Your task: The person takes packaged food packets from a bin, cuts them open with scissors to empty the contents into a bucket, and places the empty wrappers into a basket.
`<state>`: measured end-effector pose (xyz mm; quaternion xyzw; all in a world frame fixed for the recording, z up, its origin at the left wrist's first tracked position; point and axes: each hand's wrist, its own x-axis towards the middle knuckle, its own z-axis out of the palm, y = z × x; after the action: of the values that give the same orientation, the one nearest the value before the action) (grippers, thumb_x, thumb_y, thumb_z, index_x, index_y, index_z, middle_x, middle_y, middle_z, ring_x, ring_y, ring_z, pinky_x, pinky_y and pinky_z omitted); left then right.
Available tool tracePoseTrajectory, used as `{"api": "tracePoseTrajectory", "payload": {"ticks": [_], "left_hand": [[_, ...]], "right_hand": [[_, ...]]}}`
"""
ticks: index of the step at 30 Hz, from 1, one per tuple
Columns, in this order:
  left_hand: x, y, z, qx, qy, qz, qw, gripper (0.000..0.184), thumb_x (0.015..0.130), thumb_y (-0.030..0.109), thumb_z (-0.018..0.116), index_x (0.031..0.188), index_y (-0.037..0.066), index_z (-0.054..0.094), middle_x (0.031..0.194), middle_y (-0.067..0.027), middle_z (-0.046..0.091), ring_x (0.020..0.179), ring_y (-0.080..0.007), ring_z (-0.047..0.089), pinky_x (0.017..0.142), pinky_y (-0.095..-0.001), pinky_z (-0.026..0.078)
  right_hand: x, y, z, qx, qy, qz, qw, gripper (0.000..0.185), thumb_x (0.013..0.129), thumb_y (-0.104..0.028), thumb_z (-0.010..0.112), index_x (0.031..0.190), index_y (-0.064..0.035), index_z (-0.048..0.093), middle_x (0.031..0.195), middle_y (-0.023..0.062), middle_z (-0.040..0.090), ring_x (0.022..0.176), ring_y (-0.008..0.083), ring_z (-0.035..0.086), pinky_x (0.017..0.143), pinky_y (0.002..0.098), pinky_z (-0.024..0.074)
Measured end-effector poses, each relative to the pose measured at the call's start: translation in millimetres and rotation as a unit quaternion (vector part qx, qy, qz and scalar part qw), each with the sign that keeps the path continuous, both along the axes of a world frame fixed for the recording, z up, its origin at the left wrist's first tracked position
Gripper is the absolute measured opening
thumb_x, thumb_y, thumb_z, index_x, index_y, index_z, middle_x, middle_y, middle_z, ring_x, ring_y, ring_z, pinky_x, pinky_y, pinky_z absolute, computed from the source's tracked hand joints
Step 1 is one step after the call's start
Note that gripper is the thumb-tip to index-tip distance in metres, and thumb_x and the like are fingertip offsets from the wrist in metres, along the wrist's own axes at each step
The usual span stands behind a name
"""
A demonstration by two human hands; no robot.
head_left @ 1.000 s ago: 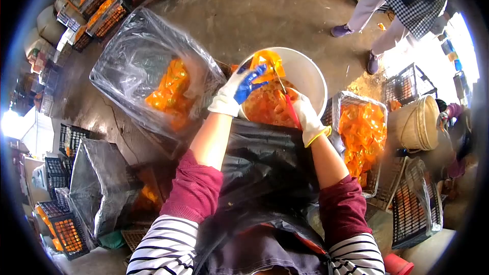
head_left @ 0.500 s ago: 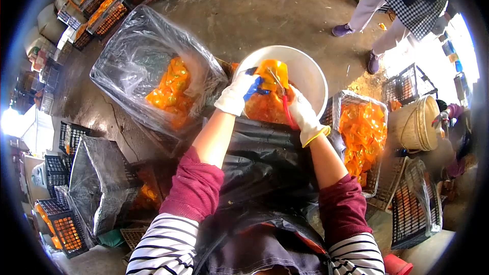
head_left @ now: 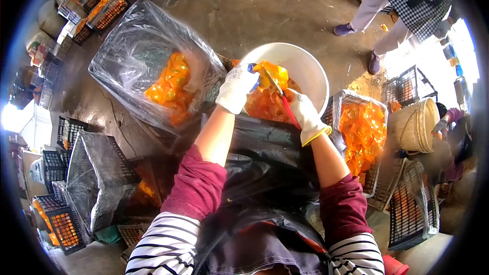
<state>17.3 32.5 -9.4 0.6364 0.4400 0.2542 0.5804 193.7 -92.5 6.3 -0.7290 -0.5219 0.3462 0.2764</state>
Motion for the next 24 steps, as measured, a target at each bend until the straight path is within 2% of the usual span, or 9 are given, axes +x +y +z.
{"api": "tracePoseTrajectory", "payload": {"ticks": [2, 4, 6, 10, 15, 18, 20, 23, 24], "left_hand": [[9, -4, 19, -0.003, 0.022, 0.031, 0.999, 0.032, 0.091, 0.013, 0.059, 0.121, 0.005, 0.060, 0.104, -0.0050, 0.064, 0.088, -0.0107, 0.059, 0.071, -0.0246, 0.050], [15, 0, 9, -0.175, -0.179, 0.058, 0.966, 0.032, 0.092, 0.017, 0.060, 0.122, 0.007, 0.059, 0.108, -0.0053, 0.064, 0.094, -0.0137, 0.060, 0.076, -0.0272, 0.052], [19, -11, 7, -0.276, -0.435, -0.009, 0.857, 0.035, 0.092, 0.020, 0.062, 0.125, 0.010, 0.056, 0.115, -0.0063, 0.062, 0.107, -0.0203, 0.060, 0.087, -0.0341, 0.054], [29, -3, -2, -0.271, -0.401, -0.024, 0.875, 0.041, 0.087, 0.013, 0.067, 0.125, 0.006, 0.054, 0.117, -0.0087, 0.061, 0.107, -0.0234, 0.060, 0.092, -0.0361, 0.053], [32, 21, -45, -0.095, -0.277, 0.011, 0.956, 0.035, 0.089, 0.009, 0.064, 0.123, 0.005, 0.055, 0.109, -0.0069, 0.062, 0.098, -0.0191, 0.062, 0.085, -0.0311, 0.055], [37, 24, -57, 0.046, -0.168, 0.040, 0.984, 0.032, 0.089, 0.008, 0.063, 0.120, 0.005, 0.058, 0.108, -0.0061, 0.063, 0.096, -0.0184, 0.062, 0.084, -0.0296, 0.054], [37, 27, -64, 0.138, -0.072, 0.053, 0.986, 0.029, 0.090, 0.007, 0.063, 0.119, 0.005, 0.059, 0.109, -0.0055, 0.063, 0.096, -0.0180, 0.062, 0.083, -0.0288, 0.054], [37, 18, -38, 0.087, -0.041, 0.066, 0.993, 0.028, 0.090, 0.005, 0.061, 0.118, 0.005, 0.060, 0.110, -0.0049, 0.063, 0.096, -0.0171, 0.061, 0.084, -0.0283, 0.053], [38, 22, -47, 0.045, -0.110, 0.060, 0.991, 0.029, 0.090, 0.004, 0.061, 0.119, 0.005, 0.060, 0.111, -0.0050, 0.063, 0.097, -0.0170, 0.061, 0.085, -0.0281, 0.053]], "right_hand": [[5, 5, -25, 0.021, 0.051, -0.013, 0.998, 0.032, 0.090, -0.032, 0.065, 0.113, -0.0094, 0.065, 0.087, 0.0111, 0.068, 0.075, 0.0212, 0.065, 0.070, 0.0328, 0.0491], [-1, 3, -13, 0.036, 0.268, -0.071, 0.960, 0.029, 0.090, -0.024, 0.065, 0.112, -0.0041, 0.065, 0.084, 0.0077, 0.067, 0.078, 0.0141, 0.062, 0.070, 0.0289, 0.0497], [-3, 7, -12, 0.045, 0.408, -0.088, 0.907, 0.026, 0.093, -0.020, 0.063, 0.110, -0.0010, 0.064, 0.084, 0.0067, 0.067, 0.075, 0.0105, 0.062, 0.067, 0.0245, 0.0507], [-3, 4, -14, -0.017, 0.414, -0.070, 0.907, 0.027, 0.092, -0.020, 0.064, 0.113, -0.0032, 0.063, 0.087, 0.0071, 0.068, 0.072, 0.0138, 0.064, 0.064, 0.0262, 0.0519], [0, 7, -27, -0.008, 0.505, -0.119, 0.855, 0.029, 0.091, -0.016, 0.062, 0.118, -0.0055, 0.062, 0.090, 0.0065, 0.068, 0.077, 0.0144, 0.064, 0.067, 0.0243, 0.0516], [0, 2, -11, -0.026, 0.436, -0.100, 0.894, 0.031, 0.091, -0.015, 0.063, 0.121, -0.0058, 0.062, 0.092, 0.0053, 0.068, 0.078, 0.0143, 0.064, 0.068, 0.0242, 0.0515], [-1, 9, -39, 0.045, 0.491, -0.125, 0.861, 0.030, 0.091, -0.015, 0.063, 0.119, -0.0053, 0.063, 0.092, 0.0045, 0.068, 0.078, 0.0131, 0.063, 0.069, 0.0241, 0.0506], [-2, 9, -36, 0.083, 0.455, -0.127, 0.877, 0.031, 0.090, -0.016, 0.064, 0.119, -0.0057, 0.064, 0.091, 0.0047, 0.068, 0.076, 0.0120, 0.062, 0.068, 0.0248, 0.0498], [-3, 8, -32, 0.084, 0.424, -0.121, 0.894, 0.031, 0.090, -0.016, 0.064, 0.119, -0.0060, 0.064, 0.090, 0.0049, 0.068, 0.075, 0.0118, 0.061, 0.067, 0.0252, 0.0496]]}}
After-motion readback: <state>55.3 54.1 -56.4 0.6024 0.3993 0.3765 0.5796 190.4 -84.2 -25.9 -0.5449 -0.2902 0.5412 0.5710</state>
